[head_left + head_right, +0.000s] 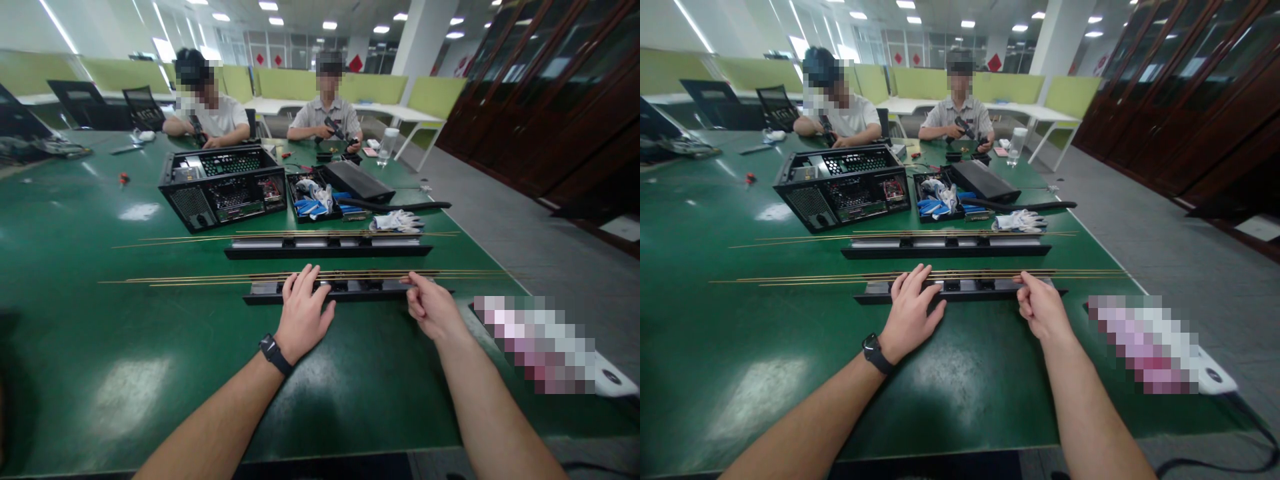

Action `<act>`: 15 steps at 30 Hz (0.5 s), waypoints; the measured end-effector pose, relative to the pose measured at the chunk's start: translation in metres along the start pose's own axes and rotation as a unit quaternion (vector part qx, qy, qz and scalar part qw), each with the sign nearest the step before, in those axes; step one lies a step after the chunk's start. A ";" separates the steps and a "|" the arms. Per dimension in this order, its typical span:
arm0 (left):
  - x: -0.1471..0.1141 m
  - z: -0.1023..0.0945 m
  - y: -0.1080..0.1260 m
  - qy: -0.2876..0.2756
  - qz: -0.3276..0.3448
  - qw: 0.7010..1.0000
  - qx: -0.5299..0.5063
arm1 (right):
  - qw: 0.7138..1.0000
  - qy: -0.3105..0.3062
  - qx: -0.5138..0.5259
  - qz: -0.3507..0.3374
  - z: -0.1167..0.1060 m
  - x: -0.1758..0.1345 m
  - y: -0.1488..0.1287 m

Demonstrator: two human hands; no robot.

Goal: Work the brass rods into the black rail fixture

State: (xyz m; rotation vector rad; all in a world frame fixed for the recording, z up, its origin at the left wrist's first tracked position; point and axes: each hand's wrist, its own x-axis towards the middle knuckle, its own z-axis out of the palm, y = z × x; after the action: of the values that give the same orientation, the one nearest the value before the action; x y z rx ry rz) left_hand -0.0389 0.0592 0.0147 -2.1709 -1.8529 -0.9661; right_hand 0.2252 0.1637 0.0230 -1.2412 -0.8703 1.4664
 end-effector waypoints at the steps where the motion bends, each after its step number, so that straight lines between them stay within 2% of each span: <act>1: 0.000 0.000 0.000 -0.001 0.000 1.000 -0.001 | 1.000 0.007 0.004 -0.004 -0.001 0.001 0.000; 4: 0.000 0.000 0.000 0.001 -0.001 1.000 -0.001 | 1.000 0.004 0.003 -0.010 0.001 -0.001 -0.001; 10: 0.000 0.000 0.000 0.004 -0.001 1.000 -0.005 | 0.998 -0.048 -0.033 0.009 0.006 -0.005 0.001; 15: 0.000 0.000 0.000 0.000 -0.002 1.000 -0.001 | 1.000 -0.002 -0.001 -0.001 0.000 0.000 0.001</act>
State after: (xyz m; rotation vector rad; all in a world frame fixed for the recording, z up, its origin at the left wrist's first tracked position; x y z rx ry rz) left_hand -0.0390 0.0589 0.0150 -2.1702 -1.8574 -0.9679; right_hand 0.2250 0.1639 0.0219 -1.2387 -0.8755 1.4677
